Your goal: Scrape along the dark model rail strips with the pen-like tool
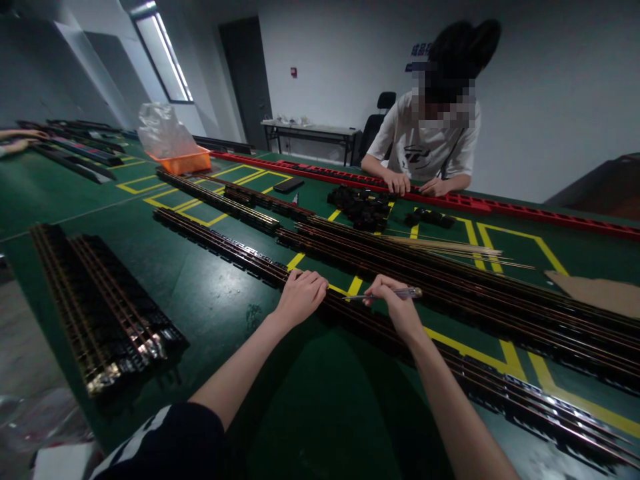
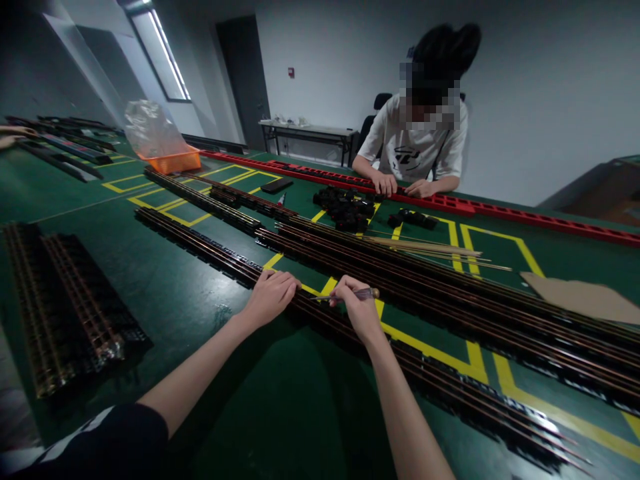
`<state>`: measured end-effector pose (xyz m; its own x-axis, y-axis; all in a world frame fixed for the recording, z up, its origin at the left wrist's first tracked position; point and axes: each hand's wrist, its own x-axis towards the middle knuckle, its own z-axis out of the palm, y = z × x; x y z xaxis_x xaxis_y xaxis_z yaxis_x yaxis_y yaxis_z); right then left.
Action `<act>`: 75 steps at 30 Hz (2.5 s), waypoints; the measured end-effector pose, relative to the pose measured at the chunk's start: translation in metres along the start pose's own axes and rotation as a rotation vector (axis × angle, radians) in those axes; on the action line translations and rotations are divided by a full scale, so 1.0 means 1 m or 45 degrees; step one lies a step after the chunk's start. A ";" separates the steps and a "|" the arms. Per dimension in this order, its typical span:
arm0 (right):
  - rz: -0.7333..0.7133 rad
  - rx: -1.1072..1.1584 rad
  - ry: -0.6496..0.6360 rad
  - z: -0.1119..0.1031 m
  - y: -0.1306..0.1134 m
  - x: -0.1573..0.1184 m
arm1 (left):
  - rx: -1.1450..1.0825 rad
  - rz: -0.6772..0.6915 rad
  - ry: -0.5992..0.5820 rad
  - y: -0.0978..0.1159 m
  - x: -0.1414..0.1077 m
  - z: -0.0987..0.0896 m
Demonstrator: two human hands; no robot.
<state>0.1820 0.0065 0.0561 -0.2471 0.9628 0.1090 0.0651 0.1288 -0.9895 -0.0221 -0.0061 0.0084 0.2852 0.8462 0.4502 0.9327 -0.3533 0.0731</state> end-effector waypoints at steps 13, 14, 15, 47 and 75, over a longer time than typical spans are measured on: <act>0.036 0.062 0.020 -0.009 0.009 0.004 | -0.032 -0.025 -0.014 -0.018 -0.001 -0.003; 0.041 0.080 0.024 -0.010 0.011 0.005 | -0.035 -0.028 -0.017 -0.018 -0.001 -0.002; 0.047 0.098 0.030 -0.011 0.013 0.005 | -0.037 -0.031 -0.021 -0.019 -0.001 -0.002; 0.034 0.247 0.085 -0.014 0.025 0.009 | -0.087 0.084 0.135 0.000 -0.005 0.002; 0.082 0.063 -0.044 -0.005 0.007 0.004 | -0.051 -0.013 0.039 -0.005 -0.002 0.000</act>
<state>0.1861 0.0122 0.0505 -0.2770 0.9599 0.0427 0.0344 0.0544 -0.9979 -0.0275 -0.0056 0.0073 0.2684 0.8373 0.4763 0.9257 -0.3609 0.1128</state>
